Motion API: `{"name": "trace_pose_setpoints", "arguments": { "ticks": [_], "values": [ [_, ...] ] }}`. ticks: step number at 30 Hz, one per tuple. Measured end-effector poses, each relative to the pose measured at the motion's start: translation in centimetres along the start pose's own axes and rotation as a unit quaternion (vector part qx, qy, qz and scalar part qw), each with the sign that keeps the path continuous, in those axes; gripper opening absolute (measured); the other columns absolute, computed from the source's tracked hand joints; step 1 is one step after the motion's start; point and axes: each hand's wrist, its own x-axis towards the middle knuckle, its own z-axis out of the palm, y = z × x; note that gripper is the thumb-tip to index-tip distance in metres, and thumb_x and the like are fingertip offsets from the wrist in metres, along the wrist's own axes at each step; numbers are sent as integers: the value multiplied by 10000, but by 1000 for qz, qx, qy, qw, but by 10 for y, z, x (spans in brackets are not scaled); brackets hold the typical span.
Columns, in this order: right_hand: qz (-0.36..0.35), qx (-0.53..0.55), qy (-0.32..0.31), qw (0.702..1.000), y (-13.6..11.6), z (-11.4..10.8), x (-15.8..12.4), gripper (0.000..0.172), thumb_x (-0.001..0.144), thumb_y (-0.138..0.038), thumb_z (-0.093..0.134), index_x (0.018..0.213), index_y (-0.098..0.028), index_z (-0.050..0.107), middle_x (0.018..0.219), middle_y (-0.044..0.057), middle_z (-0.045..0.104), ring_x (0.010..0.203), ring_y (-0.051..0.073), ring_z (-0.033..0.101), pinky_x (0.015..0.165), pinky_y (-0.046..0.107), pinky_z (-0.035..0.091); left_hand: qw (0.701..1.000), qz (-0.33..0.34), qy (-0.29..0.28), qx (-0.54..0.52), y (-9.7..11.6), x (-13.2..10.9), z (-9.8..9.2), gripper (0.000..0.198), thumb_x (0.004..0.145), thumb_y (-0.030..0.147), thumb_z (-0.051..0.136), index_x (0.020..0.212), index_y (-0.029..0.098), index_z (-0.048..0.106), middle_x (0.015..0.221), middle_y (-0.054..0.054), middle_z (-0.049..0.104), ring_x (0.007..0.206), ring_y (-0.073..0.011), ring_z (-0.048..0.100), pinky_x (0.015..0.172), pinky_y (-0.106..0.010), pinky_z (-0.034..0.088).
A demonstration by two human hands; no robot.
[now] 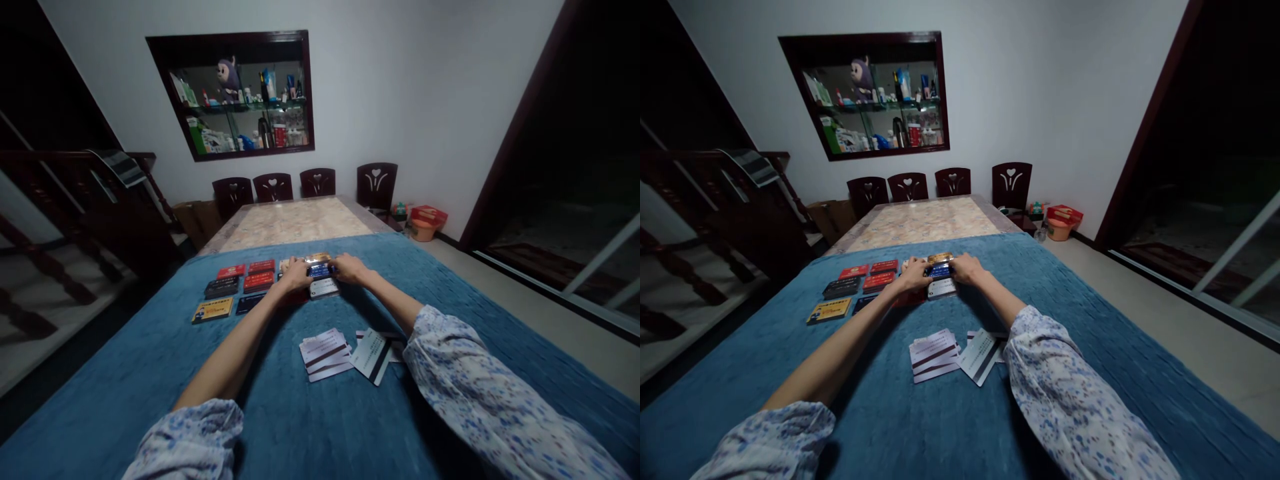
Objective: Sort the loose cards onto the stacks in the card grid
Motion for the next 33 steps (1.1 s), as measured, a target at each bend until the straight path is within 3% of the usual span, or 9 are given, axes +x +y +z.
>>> {"name": "trace_pose_setpoints", "arguments": {
  "ticks": [13,18,23,33],
  "values": [
    [0,11,6,1000,6,-1,-4,465,868,-225,558,1330,-250,604,1266,120,673,1145,293,613,843,343,495,999,19,38,-10,-5,-11,-1,415,833,304,562,1223,190,648,1264,-135,624,1266,-348,426,995,-501,377],
    [4,13,13,1000,7,-9,-21,418,892,-241,541,1299,-273,629,1266,98,666,1168,289,570,868,346,474,996,19,87,-25,-4,-33,1,362,867,243,530,1210,204,638,1323,-116,593,1319,-323,374,1027,-506,333],
    [-6,8,29,1000,5,-14,-45,365,915,-224,519,1246,-262,667,1221,100,675,1143,290,544,862,355,449,986,41,147,-72,-2,-61,5,310,872,220,537,1157,230,659,1255,-89,627,1294,-304,376,1018,-491,327],
    [-54,27,68,996,-9,-13,-96,272,945,-231,524,1140,-241,714,1149,99,683,1083,260,514,814,330,370,978,108,160,-82,24,-120,13,293,895,227,542,1168,227,648,1250,-87,639,1289,-293,394,1041,-490,284]
  ]
}}
